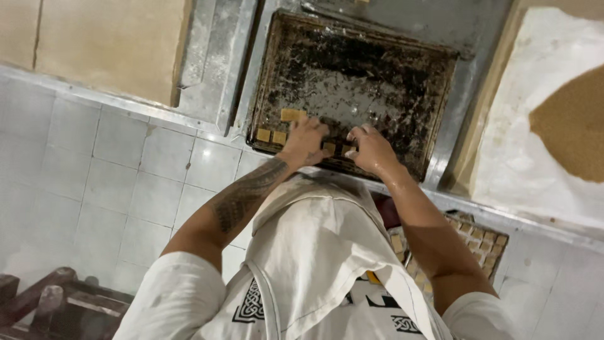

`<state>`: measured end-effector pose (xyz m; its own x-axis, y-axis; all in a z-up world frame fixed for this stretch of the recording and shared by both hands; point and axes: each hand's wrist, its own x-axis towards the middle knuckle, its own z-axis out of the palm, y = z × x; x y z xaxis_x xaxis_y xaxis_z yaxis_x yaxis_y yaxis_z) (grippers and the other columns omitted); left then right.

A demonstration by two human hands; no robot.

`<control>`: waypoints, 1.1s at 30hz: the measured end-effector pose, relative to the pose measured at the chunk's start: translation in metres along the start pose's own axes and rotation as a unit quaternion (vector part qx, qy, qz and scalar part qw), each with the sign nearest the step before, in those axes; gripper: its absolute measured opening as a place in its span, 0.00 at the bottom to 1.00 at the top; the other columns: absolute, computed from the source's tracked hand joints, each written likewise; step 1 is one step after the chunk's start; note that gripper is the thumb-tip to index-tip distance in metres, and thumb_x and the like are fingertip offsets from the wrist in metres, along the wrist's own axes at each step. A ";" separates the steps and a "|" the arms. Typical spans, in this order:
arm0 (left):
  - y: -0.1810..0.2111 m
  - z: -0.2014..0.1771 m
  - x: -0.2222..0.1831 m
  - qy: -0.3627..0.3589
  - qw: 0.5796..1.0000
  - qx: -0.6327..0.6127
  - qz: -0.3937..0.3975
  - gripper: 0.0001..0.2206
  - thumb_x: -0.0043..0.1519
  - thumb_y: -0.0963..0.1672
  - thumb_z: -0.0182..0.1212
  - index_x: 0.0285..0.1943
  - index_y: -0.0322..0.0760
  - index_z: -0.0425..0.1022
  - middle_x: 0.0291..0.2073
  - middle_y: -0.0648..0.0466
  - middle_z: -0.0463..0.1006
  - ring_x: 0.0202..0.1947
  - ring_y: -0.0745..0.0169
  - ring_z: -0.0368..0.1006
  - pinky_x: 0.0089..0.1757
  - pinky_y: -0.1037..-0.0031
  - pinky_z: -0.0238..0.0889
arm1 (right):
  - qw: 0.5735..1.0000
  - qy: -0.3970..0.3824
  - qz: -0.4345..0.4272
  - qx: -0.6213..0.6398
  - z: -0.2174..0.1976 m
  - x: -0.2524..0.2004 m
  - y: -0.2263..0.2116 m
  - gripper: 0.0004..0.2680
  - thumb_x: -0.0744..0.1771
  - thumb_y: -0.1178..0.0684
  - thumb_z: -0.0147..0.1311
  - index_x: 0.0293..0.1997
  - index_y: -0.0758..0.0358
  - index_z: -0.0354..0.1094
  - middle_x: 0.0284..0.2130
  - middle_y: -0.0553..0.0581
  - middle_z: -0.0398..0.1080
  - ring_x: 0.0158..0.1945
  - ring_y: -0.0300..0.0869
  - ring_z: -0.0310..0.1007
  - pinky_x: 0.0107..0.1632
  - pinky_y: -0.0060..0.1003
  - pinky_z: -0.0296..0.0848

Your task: The person picks up square pieces of dough from a metal table and places them in a grid pattern onto a dark baking tray.

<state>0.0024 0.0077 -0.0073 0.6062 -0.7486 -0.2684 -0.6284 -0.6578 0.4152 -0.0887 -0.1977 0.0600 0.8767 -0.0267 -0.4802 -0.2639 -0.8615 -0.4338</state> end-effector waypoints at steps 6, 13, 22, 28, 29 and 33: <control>-0.087 -0.026 -0.008 0.181 0.980 -0.062 -0.050 0.18 0.60 0.48 0.67 0.58 0.46 0.74 0.55 0.46 0.68 0.57 0.38 0.60 0.52 0.44 0.57 | 0.999 0.036 -0.020 -0.021 0.000 0.054 -0.045 0.13 0.69 0.46 0.57 0.58 0.57 0.68 0.56 0.59 0.66 0.59 0.55 0.68 0.58 0.53 0.70; -0.109 -0.041 0.008 0.082 0.994 0.030 -0.071 0.19 0.53 0.43 0.67 0.55 0.44 0.75 0.56 0.47 0.70 0.61 0.39 0.60 0.58 0.46 0.57 | 0.998 0.044 -0.041 -0.034 0.024 0.113 -0.095 0.13 0.67 0.52 0.59 0.57 0.61 0.67 0.58 0.64 0.62 0.62 0.56 0.62 0.57 0.52 0.69; -0.118 -0.095 0.007 -0.055 0.956 -0.251 -0.140 0.10 0.60 0.42 0.62 0.49 0.39 0.73 0.39 0.46 0.82 0.39 0.47 0.80 0.42 0.57 0.76 | 0.983 0.088 0.031 0.158 0.040 0.117 -0.094 0.11 0.66 0.53 0.62 0.50 0.63 0.69 0.40 0.65 0.77 0.44 0.55 0.79 0.47 0.50 0.76; -0.147 -0.123 0.003 -0.137 0.970 -0.177 -0.092 0.14 0.60 0.47 0.66 0.51 0.37 0.75 0.39 0.44 0.81 0.40 0.46 0.80 0.43 0.57 0.75 | 0.982 0.062 0.047 0.171 0.027 0.111 -0.119 0.10 0.66 0.53 0.60 0.50 0.61 0.69 0.42 0.62 0.78 0.44 0.51 0.80 0.47 0.49 0.77; -0.149 -0.122 0.007 -0.146 0.981 -0.115 -0.048 0.14 0.59 0.47 0.68 0.50 0.38 0.77 0.40 0.45 0.81 0.41 0.46 0.79 0.45 0.57 0.73 | 0.984 0.036 0.033 0.169 0.028 0.114 -0.129 0.09 0.66 0.53 0.60 0.50 0.61 0.69 0.41 0.61 0.79 0.44 0.51 0.81 0.47 0.48 0.77; -0.156 -0.106 0.005 -0.070 0.997 -0.033 0.010 0.17 0.56 0.44 0.68 0.55 0.39 0.76 0.47 0.42 0.78 0.52 0.42 0.73 0.51 0.54 0.68 | 0.993 -0.011 0.065 0.100 0.028 0.121 -0.150 0.10 0.68 0.54 0.58 0.54 0.62 0.67 0.42 0.65 0.76 0.45 0.57 0.77 0.49 0.53 0.73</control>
<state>0.1549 0.1153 0.0194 0.5172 -0.7686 -0.3764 -0.6031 -0.6394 0.4768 0.0454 -0.0575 0.0454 0.8215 -0.1177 -0.5579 -0.4503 -0.7341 -0.5082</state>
